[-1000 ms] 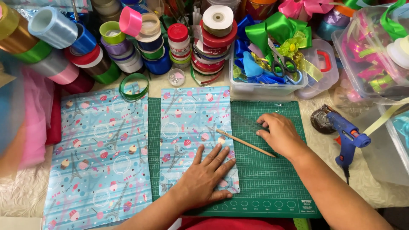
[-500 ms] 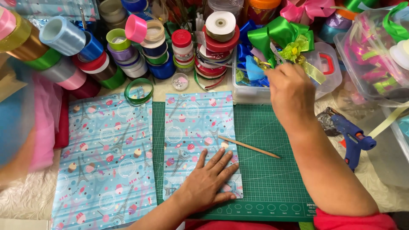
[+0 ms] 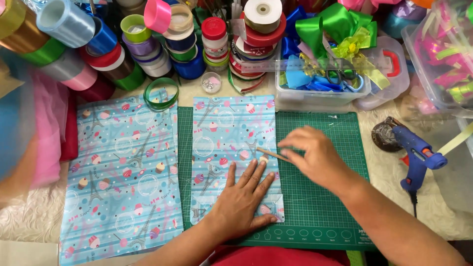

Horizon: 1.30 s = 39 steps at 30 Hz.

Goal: Finalizing and organizing patterned paper bags by folding, aligning with a pencil, and stacking them on a cutting mat.

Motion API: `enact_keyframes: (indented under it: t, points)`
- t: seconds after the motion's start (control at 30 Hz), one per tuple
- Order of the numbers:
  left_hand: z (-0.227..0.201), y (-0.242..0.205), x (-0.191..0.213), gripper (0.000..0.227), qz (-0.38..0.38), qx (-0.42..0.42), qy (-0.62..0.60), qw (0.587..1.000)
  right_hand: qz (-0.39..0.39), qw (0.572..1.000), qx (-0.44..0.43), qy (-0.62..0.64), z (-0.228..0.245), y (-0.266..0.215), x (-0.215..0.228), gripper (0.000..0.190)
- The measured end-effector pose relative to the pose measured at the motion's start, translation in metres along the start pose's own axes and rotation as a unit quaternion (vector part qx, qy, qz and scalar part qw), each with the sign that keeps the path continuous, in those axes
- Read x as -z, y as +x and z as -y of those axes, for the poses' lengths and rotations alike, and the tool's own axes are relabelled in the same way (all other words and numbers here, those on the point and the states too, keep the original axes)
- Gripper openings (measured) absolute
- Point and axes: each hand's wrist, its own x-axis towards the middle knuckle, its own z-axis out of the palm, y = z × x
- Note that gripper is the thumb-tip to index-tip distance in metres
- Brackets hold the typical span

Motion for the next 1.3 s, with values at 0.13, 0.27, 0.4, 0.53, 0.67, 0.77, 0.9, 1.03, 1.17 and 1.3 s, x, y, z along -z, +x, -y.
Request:
enact_keyframes:
  t: [0.13, 0.27, 0.4, 0.53, 0.67, 0.77, 0.9, 1.03, 1.17, 1.3]
  points:
    - [-0.003, -0.002, 0.003, 0.091, -0.005, -0.006, -0.022, 1.000, -0.005, 0.998, 0.000, -0.060, -0.011, -0.037, -0.024, 0.016]
    - [-0.006, -0.007, 0.002, 0.092, 0.011, -0.020, -0.031, 0.999, -0.037, 0.993, 0.059, -0.096, -0.019, -0.048, -0.035, 0.017]
    - [-0.005, -0.015, -0.003, 0.085, 0.034, -0.029, -0.066, 0.997, -0.014, 0.995, 0.079, -0.055, -0.009, -0.055, -0.038, 0.024]
    - [-0.001, -0.017, -0.014, 0.087, 0.027, -0.036, -0.056, 0.997, -0.014, 0.991, 0.105, -0.077, -0.001, -0.063, -0.041, 0.026]
    - [0.001, -0.002, -0.002, 0.097, 0.044, -0.018, -0.079, 0.996, -0.056, 0.985, 0.116, -0.116, -0.004, -0.056, -0.046, 0.019]
    - [0.001, 0.014, 0.004, 0.110, 0.072, -0.008, -0.069, 0.995, -0.073, 0.977, 0.115, -0.163, -0.006, -0.048, -0.048, 0.019]
    - [-0.001, 0.035, 0.005, 0.152, 0.128, 0.014, 0.027, 0.991, -0.089, 0.969, 0.115, -0.198, -0.012, -0.039, -0.051, 0.019]
    - [0.000, 0.043, 0.010, 0.156, 0.137, 0.008, 0.025, 0.990, -0.088, 0.969, 0.107, -0.202, -0.015, -0.032, -0.050, 0.023]
    - [0.003, 0.045, 0.002, 0.164, 0.174, 0.003, 0.023, 0.984, -0.108, 0.962, 0.116, -0.224, -0.028, -0.023, -0.053, 0.019]
    - [0.006, 0.049, 0.002, 0.168, 0.209, 0.005, 0.018, 0.978, -0.116, 0.962, 0.098, -0.227, -0.050, -0.005, -0.053, 0.022]
